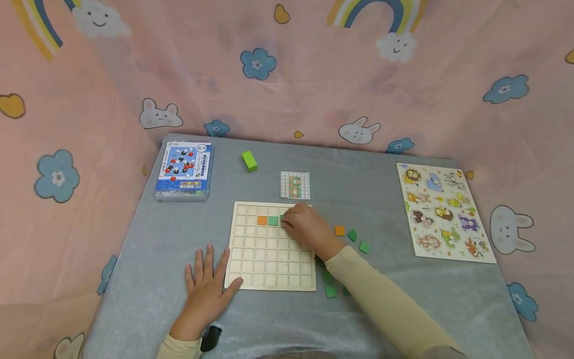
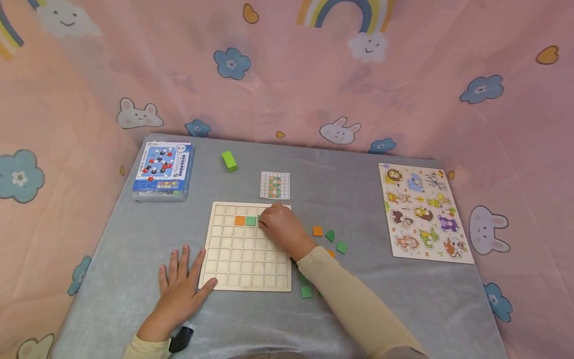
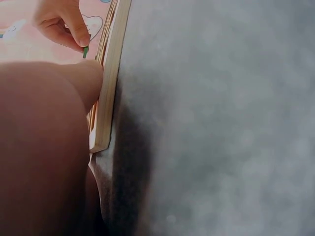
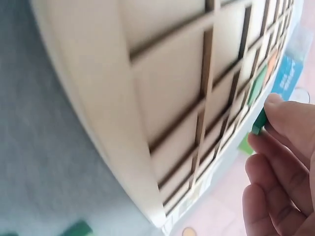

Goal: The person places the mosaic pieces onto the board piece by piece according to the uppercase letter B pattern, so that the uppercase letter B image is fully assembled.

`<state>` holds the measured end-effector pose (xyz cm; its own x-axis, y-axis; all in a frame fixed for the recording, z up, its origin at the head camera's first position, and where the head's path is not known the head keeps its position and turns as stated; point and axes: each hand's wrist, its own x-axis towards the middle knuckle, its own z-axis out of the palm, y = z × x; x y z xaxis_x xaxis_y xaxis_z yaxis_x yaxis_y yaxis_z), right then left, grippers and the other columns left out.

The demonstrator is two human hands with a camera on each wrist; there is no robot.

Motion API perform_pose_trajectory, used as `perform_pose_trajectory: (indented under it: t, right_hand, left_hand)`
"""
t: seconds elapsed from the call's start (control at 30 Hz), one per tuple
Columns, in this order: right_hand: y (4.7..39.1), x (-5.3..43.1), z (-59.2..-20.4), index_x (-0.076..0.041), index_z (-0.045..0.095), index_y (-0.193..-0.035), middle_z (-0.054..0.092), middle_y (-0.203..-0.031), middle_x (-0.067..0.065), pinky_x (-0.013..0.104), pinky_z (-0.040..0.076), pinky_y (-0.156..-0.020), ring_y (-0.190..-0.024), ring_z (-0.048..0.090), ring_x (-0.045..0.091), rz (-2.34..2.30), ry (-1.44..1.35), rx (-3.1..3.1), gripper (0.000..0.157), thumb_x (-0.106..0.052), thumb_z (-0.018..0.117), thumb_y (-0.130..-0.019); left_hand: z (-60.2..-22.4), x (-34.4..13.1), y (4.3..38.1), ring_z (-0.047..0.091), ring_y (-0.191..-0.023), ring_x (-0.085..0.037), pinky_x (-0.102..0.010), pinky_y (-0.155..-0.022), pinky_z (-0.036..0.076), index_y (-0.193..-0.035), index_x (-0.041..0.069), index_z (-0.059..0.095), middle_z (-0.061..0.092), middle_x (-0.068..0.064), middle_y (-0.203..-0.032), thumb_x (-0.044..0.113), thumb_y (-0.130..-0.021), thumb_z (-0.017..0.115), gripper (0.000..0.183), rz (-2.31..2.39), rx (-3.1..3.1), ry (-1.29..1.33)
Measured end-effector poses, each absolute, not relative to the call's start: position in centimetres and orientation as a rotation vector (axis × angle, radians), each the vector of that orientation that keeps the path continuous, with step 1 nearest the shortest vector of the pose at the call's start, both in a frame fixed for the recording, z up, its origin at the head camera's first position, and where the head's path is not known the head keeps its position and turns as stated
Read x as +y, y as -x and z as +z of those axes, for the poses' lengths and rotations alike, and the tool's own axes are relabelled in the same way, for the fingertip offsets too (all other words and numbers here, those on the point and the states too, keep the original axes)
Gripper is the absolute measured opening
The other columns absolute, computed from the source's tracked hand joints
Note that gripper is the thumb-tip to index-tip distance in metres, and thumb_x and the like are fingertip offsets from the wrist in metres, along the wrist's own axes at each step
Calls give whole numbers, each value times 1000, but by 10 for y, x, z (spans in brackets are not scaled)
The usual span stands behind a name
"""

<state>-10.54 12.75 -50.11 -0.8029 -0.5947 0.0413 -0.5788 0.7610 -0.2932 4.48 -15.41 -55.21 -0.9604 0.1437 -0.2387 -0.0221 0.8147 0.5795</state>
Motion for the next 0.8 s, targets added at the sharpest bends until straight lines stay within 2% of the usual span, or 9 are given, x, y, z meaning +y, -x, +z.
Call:
perform_pose_trajectory:
  t: [0.13,0.8]
  right_hand:
    - [101,124,-504,-10,82,-107,78,-109,3,35,54,-96,-106,67,24,-415,983,2885,11,-15,76,-100]
    - [100,117,-512,-7,81,-101,78,-100,6,38,55,-93,-99,68,25,-365,954,2977,7,-14,80,-97]
  left_hand:
    - [-552,-153,-44,-18,-157,-48,-72,-116,-17,-170,13,24,-4,-28,-174,57,-105,60,87,857,2723,-89]
    - [-549,-153,-44,-17,-157,-48,-72,-115,-17,-171,13,23,-6,-27,-174,58,-105,57,87,860,2703,-87]
